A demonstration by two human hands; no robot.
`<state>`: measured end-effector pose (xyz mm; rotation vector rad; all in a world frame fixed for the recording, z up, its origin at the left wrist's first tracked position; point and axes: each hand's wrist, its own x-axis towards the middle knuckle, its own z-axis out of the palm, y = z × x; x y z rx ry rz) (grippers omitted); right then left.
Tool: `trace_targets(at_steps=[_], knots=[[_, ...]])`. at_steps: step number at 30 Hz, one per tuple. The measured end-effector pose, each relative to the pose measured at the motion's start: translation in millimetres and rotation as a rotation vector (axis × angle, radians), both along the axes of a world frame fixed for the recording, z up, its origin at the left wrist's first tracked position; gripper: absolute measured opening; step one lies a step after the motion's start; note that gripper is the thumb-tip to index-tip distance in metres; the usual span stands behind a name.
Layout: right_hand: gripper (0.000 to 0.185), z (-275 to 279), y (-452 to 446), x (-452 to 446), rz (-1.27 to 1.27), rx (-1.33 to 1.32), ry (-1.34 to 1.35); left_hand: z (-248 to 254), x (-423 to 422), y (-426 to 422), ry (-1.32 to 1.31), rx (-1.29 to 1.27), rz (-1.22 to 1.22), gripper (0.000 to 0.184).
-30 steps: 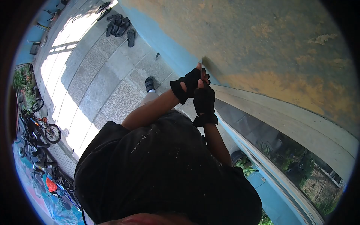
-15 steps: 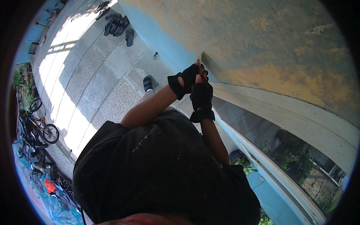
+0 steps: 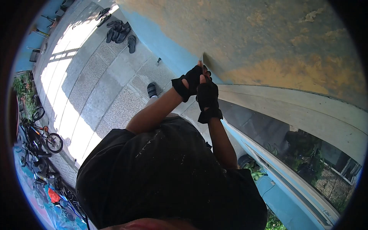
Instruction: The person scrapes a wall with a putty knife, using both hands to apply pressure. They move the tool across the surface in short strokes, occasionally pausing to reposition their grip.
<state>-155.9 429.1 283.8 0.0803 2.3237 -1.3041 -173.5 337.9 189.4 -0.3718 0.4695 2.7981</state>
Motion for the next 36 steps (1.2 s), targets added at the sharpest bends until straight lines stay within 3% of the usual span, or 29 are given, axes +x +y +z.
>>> trace_targets(at_steps=[1,2,4,6,9,12,15,17,19,20,21,23,24,25,27,30,32,33,34,36], knots=[[0.044,2,-1,-2,-0.005,0.006,-0.110,0,0,-3,-0.100,0.054,-0.005,0.044],[0.044,1,0,2,-0.005,0.014,-0.112,-5,-4,-4,-0.025,0.019,0.063,0.045],[0.044,-6,-9,5,0.068,0.067,0.160,-3,-1,-6,-0.005,0.104,0.024,0.044],[0.042,-18,-2,17,-0.013,-0.046,0.155,-16,1,-2,0.092,0.228,-0.058,0.043],[0.040,-18,-7,7,-0.065,-0.146,0.093,-22,-5,0,0.014,0.019,-0.037,0.043],[0.040,-14,-13,3,0.006,-0.029,0.078,8,0,-19,-0.084,0.004,0.028,0.044],[0.042,-20,-8,5,0.085,0.046,0.076,-2,3,-10,-0.057,0.083,0.006,0.046],[0.044,-17,-2,13,-0.110,-0.182,0.112,-11,-2,-3,0.034,0.167,-0.069,0.047],[0.043,-16,-7,2,-0.075,-0.106,0.108,-20,-4,0,0.000,0.003,-0.027,0.048],[0.043,-31,-10,-9,-0.006,-0.047,0.090,-72,-14,3,0.366,-0.735,0.088,0.050],[0.043,-39,-8,-11,0.059,0.015,0.066,-60,-7,2,0.361,-0.726,0.080,0.050],[0.044,-36,-10,-10,0.076,0.062,0.082,-13,-6,-15,-0.100,0.016,0.018,0.050],[0.045,-33,-10,-4,0.092,0.108,0.082,-10,0,-14,0.085,-0.067,0.040,0.048],[0.045,-25,-9,5,0.088,0.107,0.075,-14,5,-10,0.078,-0.068,0.035,0.048],[0.044,-9,-11,12,0.059,0.110,0.194,-15,-1,-6,0.020,0.186,-0.067,0.045],[0.041,-27,-15,6,-0.016,-0.027,0.211,-8,-5,-15,0.041,0.000,0.006,0.045],[0.041,-40,-18,0,0.060,0.084,0.229,1,3,-17,0.084,-0.125,0.038,0.045],[0.042,-40,-23,-7,0.145,0.179,0.267,4,-1,-21,-0.029,-0.014,0.056,0.045],[0.043,-40,-21,-5,0.073,0.034,0.099,5,-1,-24,-0.150,0.095,0.071,0.045],[0.043,-26,-15,14,0.024,0.015,0.167,-19,4,-11,-0.045,0.118,0.005,0.044]])
